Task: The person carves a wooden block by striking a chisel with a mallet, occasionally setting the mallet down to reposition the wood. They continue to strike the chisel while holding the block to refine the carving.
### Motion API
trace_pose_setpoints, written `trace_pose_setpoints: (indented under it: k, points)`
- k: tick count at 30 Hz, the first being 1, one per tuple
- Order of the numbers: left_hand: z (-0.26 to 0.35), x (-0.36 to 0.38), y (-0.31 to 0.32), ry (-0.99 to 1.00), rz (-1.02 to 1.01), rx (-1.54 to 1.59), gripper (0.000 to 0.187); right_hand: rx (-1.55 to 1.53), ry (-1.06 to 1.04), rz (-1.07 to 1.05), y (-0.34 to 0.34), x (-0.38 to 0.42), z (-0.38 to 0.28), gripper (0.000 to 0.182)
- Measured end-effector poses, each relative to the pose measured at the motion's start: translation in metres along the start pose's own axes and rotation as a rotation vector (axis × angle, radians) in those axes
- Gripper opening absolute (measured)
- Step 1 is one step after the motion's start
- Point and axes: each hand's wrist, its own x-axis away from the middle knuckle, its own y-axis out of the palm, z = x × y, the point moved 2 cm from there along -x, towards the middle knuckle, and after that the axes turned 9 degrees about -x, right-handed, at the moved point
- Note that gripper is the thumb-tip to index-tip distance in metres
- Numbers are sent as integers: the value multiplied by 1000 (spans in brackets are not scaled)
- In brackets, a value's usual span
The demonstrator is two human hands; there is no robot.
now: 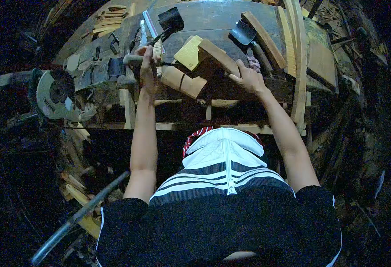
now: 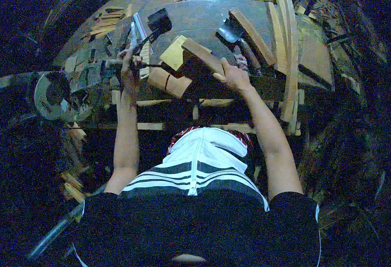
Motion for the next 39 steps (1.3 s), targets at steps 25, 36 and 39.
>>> trace_pose_setpoints:
  k: [25, 36, 39]
  points:
    - [-3, -14, 15, -29, 34, 109, 16, -108, -15, 81, 21, 3, -2, 64]
    - [-9, -12, 22, 52, 62, -137, 17, -144, -30, 88, 21, 5, -4, 61]
    - [-20, -13, 31, 75, 43, -120, 16, -144, -8, 73, 21, 8, -6, 60]
